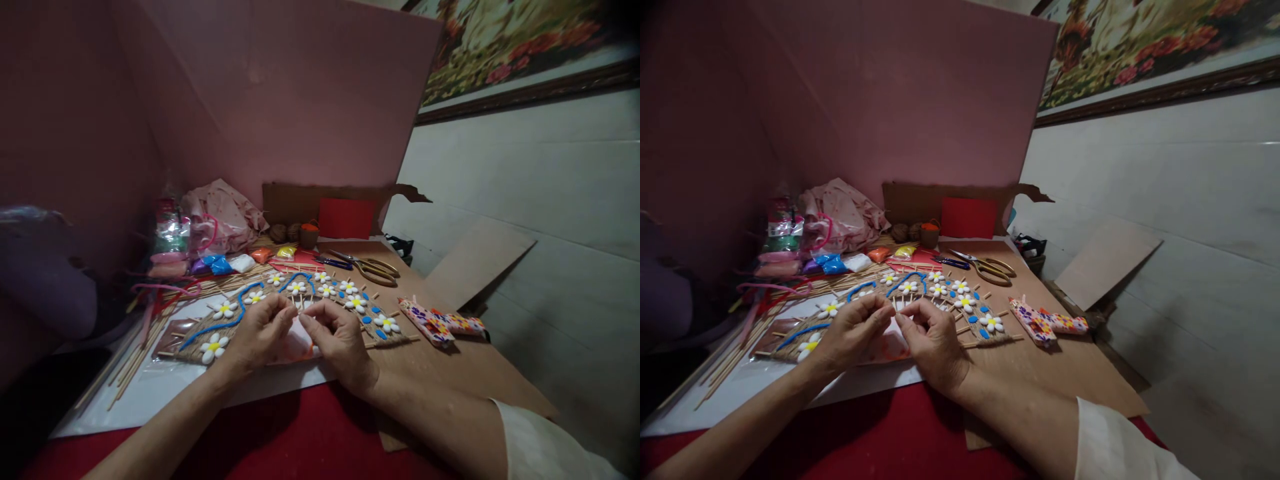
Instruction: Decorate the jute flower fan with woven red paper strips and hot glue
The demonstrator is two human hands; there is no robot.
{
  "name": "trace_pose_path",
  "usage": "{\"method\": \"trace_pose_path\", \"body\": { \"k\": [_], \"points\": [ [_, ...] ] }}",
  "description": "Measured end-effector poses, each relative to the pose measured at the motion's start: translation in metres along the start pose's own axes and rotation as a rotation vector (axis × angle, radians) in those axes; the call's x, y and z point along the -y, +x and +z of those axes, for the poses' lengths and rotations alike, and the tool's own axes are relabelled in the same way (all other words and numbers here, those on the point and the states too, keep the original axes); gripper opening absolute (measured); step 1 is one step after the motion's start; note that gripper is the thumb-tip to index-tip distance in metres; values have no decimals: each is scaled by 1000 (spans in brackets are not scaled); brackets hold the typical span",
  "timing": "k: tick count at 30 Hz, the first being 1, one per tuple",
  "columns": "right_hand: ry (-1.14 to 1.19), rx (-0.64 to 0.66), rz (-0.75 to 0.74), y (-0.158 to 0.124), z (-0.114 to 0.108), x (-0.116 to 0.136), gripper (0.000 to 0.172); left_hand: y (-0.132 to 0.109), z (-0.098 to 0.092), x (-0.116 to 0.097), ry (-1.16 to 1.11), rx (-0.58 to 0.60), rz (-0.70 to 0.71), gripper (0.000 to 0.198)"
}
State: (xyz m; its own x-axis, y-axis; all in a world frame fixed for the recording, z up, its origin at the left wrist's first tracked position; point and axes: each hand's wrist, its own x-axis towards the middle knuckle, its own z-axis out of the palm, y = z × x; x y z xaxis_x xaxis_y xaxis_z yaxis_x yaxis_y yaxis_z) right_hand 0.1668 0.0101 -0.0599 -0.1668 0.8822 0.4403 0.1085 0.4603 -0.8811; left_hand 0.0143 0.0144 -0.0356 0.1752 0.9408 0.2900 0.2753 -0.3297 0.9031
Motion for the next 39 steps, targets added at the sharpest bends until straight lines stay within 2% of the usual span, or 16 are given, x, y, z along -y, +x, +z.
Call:
{"method": "trace_pose_path", "body": {
  "k": [3,7,10,14,24,28,31,39],
  "points": [
    [15,-4,6,1,0,0,18,0,1,0,-37,37,20,25],
    [27,6,11,1,1,-2,17,-3,3,-2,77,-14,73,28],
    [17,16,3,0,1,-2,17,-5,5,-4,139,-49,56,32],
    [1,27,-6,-1,0,-1,17,-4,6,-4,113,-92,34,39],
    [-7,17,11,0,0,-2,17,0,0,4,-130,59,-59,25],
    [9,22,17,0,0,-2,16,-1,1,-1,-13,37,10,24],
    [31,37,2,0,0,-1,17,-3,3,-5,66,4,45,26],
    [6,37,-24,-2,1,-2,18,-4,4,-11,-15,-32,-32,43]
  ]
}}
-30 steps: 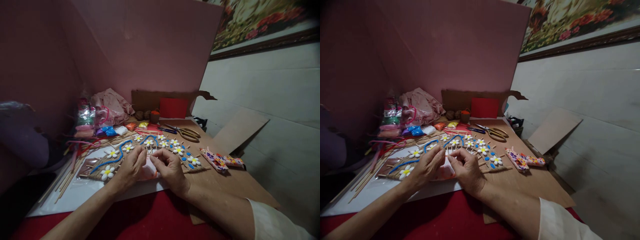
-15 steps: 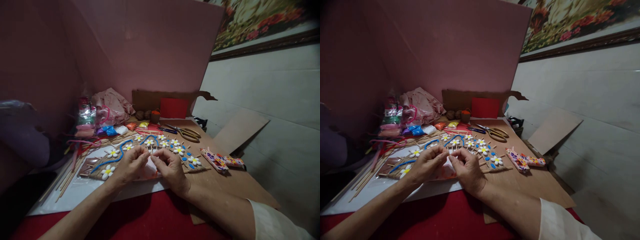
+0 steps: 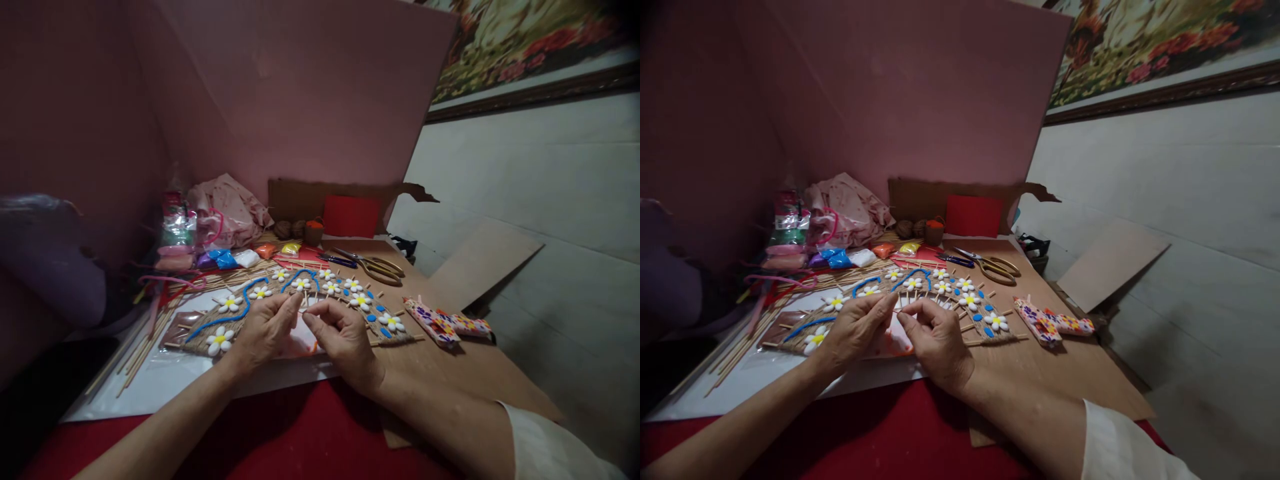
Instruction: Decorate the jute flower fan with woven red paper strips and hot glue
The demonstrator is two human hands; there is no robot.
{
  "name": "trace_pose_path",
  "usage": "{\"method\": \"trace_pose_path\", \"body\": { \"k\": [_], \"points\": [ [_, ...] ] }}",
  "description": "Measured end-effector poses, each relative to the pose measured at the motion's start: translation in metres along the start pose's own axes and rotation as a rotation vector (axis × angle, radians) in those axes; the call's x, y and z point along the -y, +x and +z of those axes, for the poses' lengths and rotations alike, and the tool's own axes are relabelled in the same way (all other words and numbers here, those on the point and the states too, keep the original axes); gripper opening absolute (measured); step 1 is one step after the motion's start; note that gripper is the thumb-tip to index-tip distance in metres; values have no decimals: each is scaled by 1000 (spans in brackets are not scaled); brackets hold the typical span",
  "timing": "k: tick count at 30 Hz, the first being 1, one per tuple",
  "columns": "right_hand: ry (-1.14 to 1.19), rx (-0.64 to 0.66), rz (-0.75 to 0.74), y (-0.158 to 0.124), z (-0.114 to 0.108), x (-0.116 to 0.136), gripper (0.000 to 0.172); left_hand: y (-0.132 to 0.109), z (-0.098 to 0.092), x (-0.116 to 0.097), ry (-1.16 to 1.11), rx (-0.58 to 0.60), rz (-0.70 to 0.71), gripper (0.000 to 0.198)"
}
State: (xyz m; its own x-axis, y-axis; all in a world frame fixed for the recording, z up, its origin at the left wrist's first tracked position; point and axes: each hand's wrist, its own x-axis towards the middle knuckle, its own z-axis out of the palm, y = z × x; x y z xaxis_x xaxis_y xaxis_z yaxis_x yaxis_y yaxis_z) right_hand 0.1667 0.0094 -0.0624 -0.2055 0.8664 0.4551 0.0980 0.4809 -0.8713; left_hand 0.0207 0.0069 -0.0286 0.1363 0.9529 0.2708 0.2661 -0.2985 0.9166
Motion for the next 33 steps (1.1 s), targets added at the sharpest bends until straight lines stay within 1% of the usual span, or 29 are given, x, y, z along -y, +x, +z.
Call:
{"method": "trace_pose_path", "body": {
  "k": [5,7,12,14,17,20,22,24,25,27,28,31,33],
  "points": [
    [-1,-8,-9,0,0,0,18,0,1,1,-85,10,-73,55],
    [12,-16,-2,0,0,0,18,0,0,3,-116,-7,-101,58],
    [53,-41,25,0,-1,-1,18,3,-8,4,-216,-178,-142,57],
    [54,-50,24,0,-1,-1,18,4,-10,3,-267,-209,-169,55],
    [43,-58,30,0,-1,-2,19,4,-10,2,-359,-186,-204,46],
    [31,-71,41,0,-1,-2,18,4,-8,0,-387,-159,-210,34],
    [26,-81,41,0,-1,-2,18,3,-7,-2,-391,-186,-231,25],
    [31,-88,42,0,-1,-1,18,4,-6,-4,-443,-215,-263,7],
    [34,-92,44,0,-1,-1,18,4,-6,-4,-483,-224,-280,4],
    [45,-96,51,0,-1,0,18,5,-6,-4,-563,-223,-309,15],
    [52,-97,51,0,-1,1,18,5,-6,-4,-595,-215,-323,17],
    [76,-100,43,0,-1,2,18,8,-7,-3,-667,-187,-377,19],
    [88,-101,33,-1,-1,2,16,8,-7,-2,-700,-152,-394,16]
  ]
}}
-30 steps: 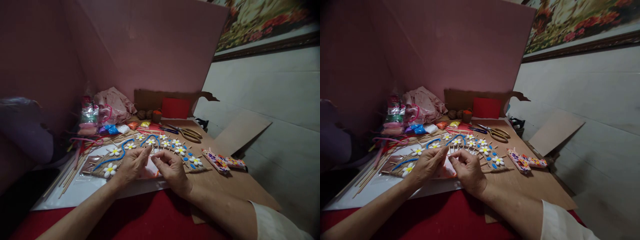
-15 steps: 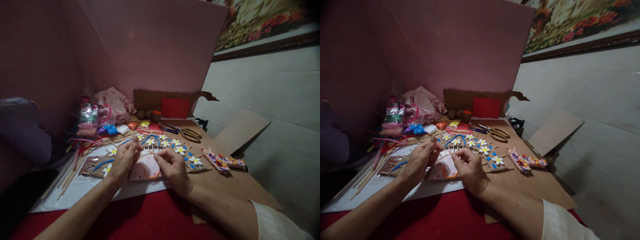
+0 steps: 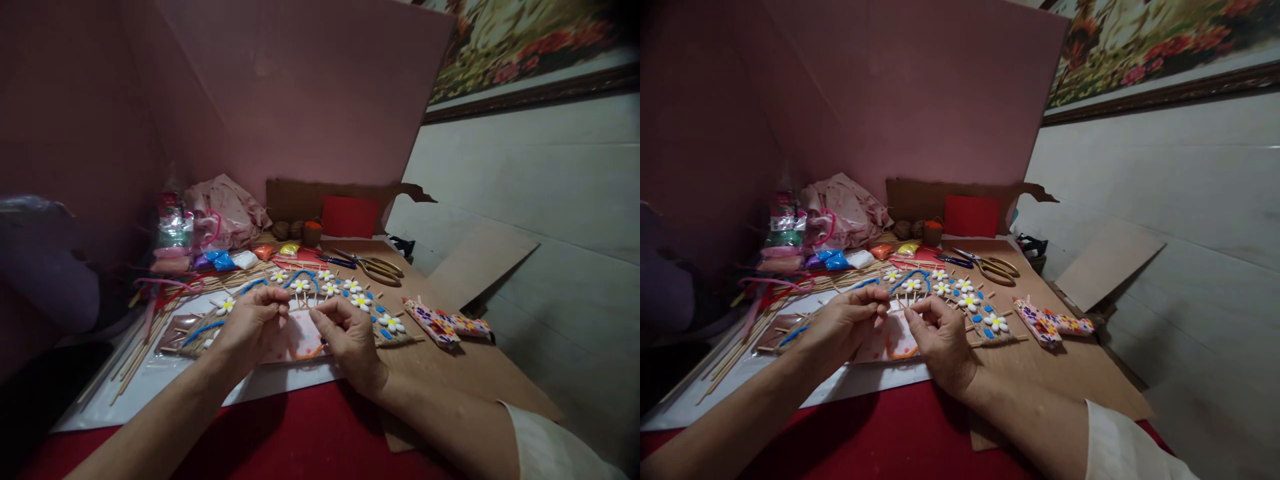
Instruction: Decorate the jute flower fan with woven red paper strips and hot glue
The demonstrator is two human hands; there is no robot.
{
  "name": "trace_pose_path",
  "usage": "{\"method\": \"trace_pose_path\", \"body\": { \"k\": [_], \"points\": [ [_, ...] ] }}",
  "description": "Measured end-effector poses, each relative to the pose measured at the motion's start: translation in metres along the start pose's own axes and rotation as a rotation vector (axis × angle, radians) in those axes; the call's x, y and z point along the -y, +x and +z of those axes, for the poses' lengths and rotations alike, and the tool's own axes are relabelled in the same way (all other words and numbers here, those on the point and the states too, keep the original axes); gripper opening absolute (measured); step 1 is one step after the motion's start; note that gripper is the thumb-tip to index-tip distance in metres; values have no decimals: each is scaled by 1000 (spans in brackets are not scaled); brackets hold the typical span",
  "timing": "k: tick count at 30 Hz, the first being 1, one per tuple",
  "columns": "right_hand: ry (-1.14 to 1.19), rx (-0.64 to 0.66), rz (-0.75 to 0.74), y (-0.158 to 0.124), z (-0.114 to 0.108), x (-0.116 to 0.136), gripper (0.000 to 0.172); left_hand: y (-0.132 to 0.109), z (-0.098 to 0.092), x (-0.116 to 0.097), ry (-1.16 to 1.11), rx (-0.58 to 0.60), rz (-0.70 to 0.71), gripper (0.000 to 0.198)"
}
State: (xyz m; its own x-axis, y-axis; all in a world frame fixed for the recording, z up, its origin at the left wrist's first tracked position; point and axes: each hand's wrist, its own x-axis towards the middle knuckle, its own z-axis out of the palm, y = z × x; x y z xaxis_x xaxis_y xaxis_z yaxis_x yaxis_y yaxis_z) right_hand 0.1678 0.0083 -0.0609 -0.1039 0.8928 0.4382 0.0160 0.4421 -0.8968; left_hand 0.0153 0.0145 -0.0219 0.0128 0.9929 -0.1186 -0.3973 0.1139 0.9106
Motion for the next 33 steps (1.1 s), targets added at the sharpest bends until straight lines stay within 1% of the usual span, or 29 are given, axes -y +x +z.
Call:
{"method": "trace_pose_path", "body": {
  "k": [3,4,8,10,12,15,16,19,22,24,26,29,33],
  "points": [
    [4,6,-16,-1,0,0,15,0,-1,0,2,41,1,4],
    [-2,9,-19,-1,-1,0,15,-1,-1,1,20,51,-5,4],
    [-47,21,-18,-2,-1,1,16,-5,-4,3,104,75,-78,29],
    [-53,30,-14,-2,-1,0,16,-8,-5,3,91,89,-122,35],
    [-51,32,-18,-2,-1,0,16,-10,-4,2,46,100,-150,32],
    [-50,21,-35,-2,-1,0,16,-11,-1,-2,-25,125,-150,16],
    [-53,20,-36,-2,-1,0,15,-11,-1,-2,-44,134,-140,13],
    [-65,26,-32,-3,-2,-1,15,-8,-1,-2,-89,160,-83,20],
    [-76,36,-38,-4,-2,-1,16,-4,-5,2,-136,191,-52,14],
    [-87,34,-44,-5,-2,-1,16,-3,-7,4,-161,201,-78,7],
    [-95,30,-54,-5,-2,0,16,-4,-7,4,-182,186,-139,5],
    [-87,40,-74,-4,-2,2,15,-5,-6,2,-213,154,-206,9],
    [-91,34,-82,-4,-2,5,15,-7,-4,0,-225,127,-230,15]
  ]
}}
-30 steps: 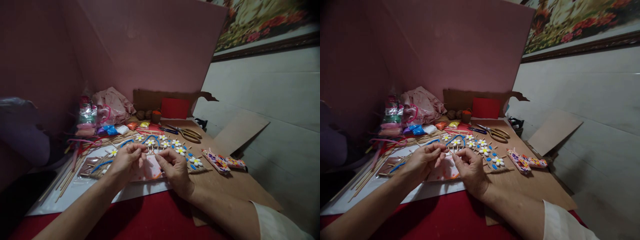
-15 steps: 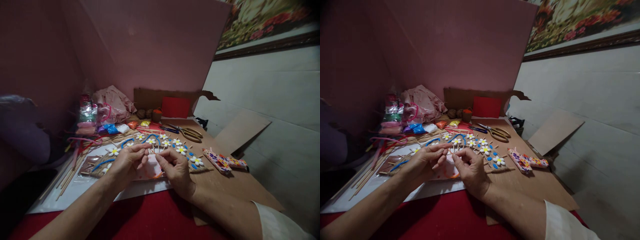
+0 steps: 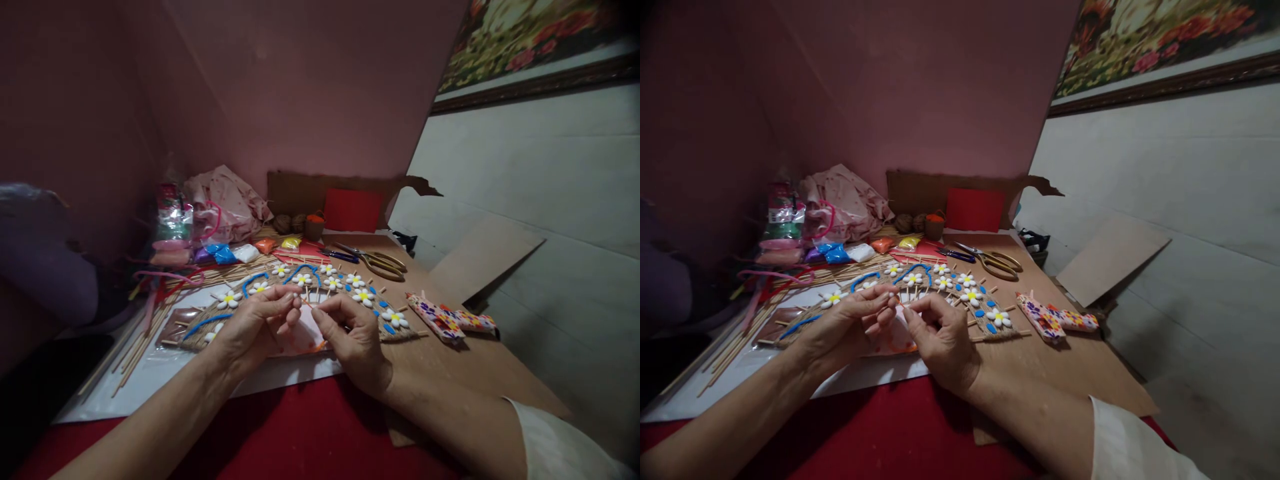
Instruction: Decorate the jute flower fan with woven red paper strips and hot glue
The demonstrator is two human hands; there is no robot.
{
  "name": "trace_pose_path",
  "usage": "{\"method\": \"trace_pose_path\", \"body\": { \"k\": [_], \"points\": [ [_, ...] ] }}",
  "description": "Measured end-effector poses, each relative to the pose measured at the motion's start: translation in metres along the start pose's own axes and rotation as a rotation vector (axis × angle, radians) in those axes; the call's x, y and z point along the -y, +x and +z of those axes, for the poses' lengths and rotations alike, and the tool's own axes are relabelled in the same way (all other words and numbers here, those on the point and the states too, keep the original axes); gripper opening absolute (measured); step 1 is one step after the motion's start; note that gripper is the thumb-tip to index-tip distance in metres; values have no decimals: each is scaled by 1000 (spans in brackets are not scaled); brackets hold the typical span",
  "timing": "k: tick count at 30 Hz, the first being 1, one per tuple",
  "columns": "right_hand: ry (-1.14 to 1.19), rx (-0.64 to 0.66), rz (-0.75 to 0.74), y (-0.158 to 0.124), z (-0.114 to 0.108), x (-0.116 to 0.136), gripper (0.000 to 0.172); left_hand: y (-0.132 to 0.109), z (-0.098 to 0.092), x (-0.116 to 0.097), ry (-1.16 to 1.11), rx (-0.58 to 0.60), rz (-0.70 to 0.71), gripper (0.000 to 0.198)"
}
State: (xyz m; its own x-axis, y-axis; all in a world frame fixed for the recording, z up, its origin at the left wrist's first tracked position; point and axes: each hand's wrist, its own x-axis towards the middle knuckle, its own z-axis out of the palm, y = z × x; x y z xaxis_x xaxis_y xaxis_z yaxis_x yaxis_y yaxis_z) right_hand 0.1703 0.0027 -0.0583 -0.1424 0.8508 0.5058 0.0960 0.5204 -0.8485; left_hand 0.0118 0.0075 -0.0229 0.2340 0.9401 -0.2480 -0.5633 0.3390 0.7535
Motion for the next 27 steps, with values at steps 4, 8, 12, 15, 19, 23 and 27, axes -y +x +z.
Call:
{"method": "trace_pose_path", "body": {
  "k": [4,8,12,15,19,23,27],
  "points": [
    [-10,-7,2,-1,0,1,17,1,-1,1,12,14,24,14],
    [-5,4,0,0,0,1,15,3,-5,3,13,69,31,13],
    [-5,6,7,1,0,1,16,2,-5,3,35,77,31,12],
    [-7,12,9,0,0,1,17,0,-2,3,52,41,13,12],
    [-21,16,-1,0,-1,1,17,-2,1,1,60,8,0,16],
    [-38,22,-8,0,-1,1,17,-2,-1,2,92,7,-11,18],
    [-26,19,-10,0,-1,1,17,-1,-2,3,119,2,-18,19]
  ]
}}
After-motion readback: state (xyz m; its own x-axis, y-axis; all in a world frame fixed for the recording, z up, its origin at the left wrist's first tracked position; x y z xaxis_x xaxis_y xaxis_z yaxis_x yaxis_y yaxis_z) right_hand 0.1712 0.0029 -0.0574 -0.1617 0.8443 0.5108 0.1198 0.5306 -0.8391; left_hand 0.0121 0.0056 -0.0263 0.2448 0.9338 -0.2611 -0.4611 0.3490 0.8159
